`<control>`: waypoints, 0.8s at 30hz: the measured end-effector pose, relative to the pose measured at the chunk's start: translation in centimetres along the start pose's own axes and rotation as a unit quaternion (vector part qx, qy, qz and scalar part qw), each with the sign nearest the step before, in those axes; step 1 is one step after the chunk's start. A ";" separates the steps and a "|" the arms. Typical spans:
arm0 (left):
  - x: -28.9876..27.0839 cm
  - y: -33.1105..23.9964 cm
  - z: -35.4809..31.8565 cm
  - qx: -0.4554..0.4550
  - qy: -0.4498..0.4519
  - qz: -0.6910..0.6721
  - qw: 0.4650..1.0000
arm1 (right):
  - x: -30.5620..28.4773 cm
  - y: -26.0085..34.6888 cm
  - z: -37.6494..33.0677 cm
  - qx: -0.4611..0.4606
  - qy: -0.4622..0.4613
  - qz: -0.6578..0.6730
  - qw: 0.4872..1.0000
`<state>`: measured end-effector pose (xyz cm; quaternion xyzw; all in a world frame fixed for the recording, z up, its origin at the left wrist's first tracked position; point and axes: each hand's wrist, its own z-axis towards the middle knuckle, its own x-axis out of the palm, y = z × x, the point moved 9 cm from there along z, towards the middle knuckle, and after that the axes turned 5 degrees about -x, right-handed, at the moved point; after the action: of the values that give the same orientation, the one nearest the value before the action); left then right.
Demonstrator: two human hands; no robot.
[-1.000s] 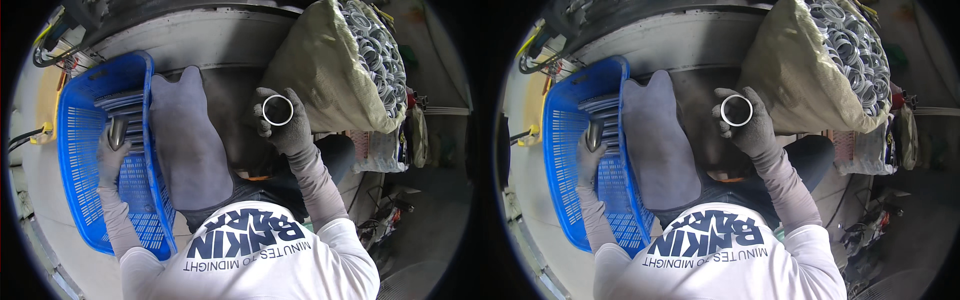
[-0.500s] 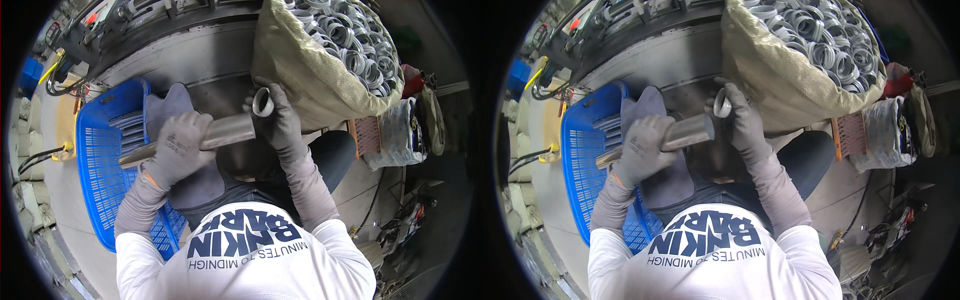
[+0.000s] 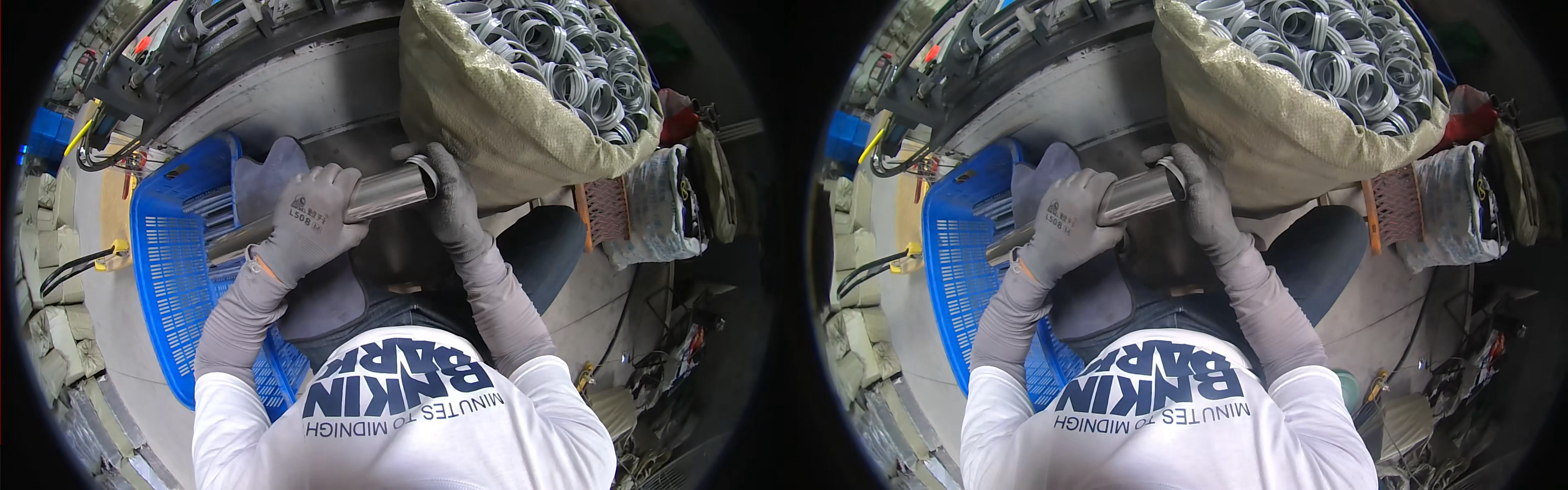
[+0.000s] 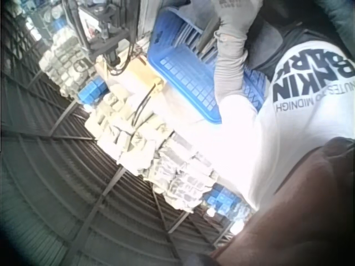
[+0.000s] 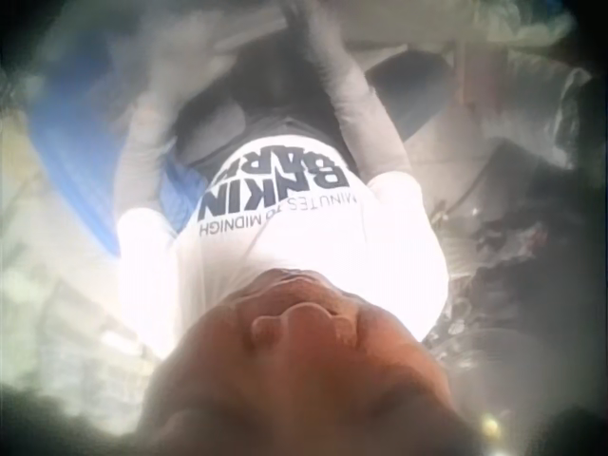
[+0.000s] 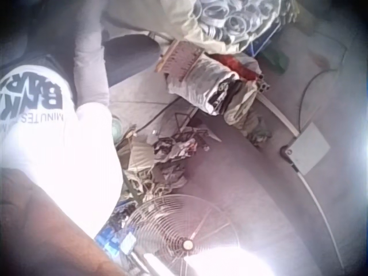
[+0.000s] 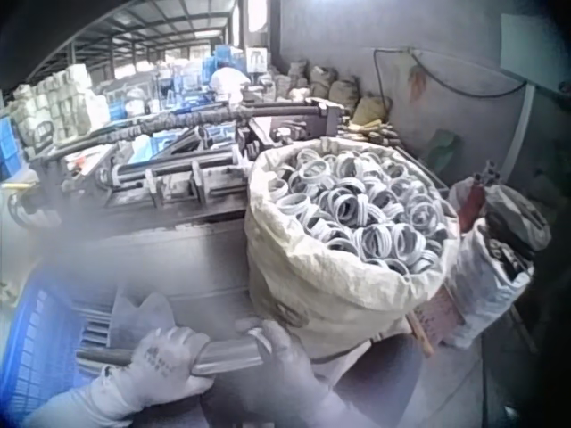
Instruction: Assembling metal tubes by fitting rings onto the ends and using a press machine.
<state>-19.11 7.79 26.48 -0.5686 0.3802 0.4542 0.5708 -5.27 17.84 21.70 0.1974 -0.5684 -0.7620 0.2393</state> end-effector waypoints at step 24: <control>-4.4 -5.8 0.0 0.124 -0.182 -0.006 0.975 | -1.6 -1.5 -0.6 0.040 -0.164 0.019 0.985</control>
<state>-14.91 7.71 32.41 -0.4036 0.3196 0.4960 0.6992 -3.80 18.66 20.14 0.0680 -0.6334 -0.7562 0.1496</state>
